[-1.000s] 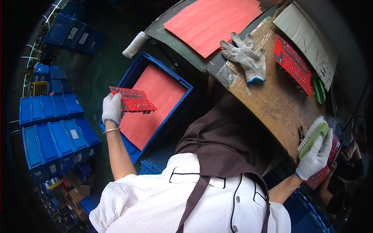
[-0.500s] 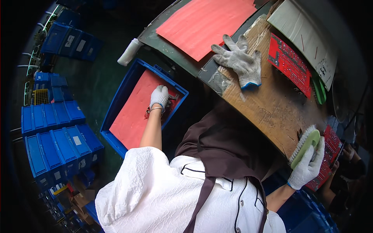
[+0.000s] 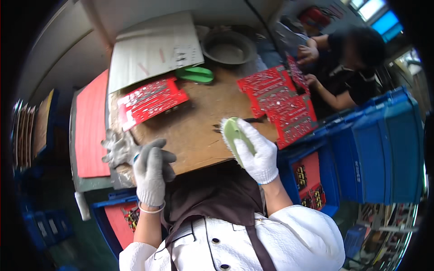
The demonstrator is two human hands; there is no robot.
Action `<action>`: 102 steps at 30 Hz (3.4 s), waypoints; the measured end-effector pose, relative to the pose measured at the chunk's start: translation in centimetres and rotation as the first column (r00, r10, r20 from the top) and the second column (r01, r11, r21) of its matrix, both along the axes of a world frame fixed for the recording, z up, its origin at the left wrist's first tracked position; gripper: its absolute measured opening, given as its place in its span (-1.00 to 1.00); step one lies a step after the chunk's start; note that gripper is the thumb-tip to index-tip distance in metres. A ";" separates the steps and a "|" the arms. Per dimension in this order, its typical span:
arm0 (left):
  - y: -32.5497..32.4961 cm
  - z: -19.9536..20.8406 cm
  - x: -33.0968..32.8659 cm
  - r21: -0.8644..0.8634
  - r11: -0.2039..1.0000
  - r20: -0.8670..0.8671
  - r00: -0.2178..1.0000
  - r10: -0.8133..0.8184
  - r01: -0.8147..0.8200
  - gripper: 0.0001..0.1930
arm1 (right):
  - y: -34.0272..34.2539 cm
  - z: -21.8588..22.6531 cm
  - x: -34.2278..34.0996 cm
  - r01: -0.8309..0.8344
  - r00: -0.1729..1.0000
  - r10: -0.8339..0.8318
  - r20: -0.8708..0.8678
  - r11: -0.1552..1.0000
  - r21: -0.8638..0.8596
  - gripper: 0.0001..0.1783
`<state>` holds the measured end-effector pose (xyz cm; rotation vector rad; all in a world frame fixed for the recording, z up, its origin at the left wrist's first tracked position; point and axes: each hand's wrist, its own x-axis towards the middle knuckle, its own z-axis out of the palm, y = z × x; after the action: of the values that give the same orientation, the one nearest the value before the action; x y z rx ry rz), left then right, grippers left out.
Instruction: Manually assembling, snipping components, and cleaning printed circuit boards at a factory workstation.
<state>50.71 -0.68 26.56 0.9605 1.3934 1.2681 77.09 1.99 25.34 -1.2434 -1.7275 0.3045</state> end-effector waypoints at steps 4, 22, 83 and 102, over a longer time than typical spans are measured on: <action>5.0 -0.6 9.9 -0.236 0.843 0.153 0.875 -0.460 0.484 -0.48 | -2.9 1.4 4.7 0.127 0.992 -0.123 -0.035 0.982 0.141 -0.58; 7.4 -4.4 28.4 -0.199 0.884 0.360 0.870 -0.336 0.423 -0.76 | -8.9 -1.3 15.8 0.581 0.780 -0.543 -0.311 0.813 0.037 -0.52; -2.2 -6.9 0.5 -0.098 0.994 0.242 0.968 0.069 -0.046 -0.50 | 7.4 0.9 -7.9 -0.235 0.946 0.274 0.175 0.948 -0.215 -0.61; -3.8 -9.7 1.7 0.057 0.995 0.591 0.801 -0.097 0.078 -0.32 | 2.4 -0.7 -10.2 -0.449 0.785 0.502 0.363 0.865 -0.226 -0.60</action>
<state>52.44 -4.53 16.88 0.5563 0.8254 1.3672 66.91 4.34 24.63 -0.9808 -2.4298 0.4824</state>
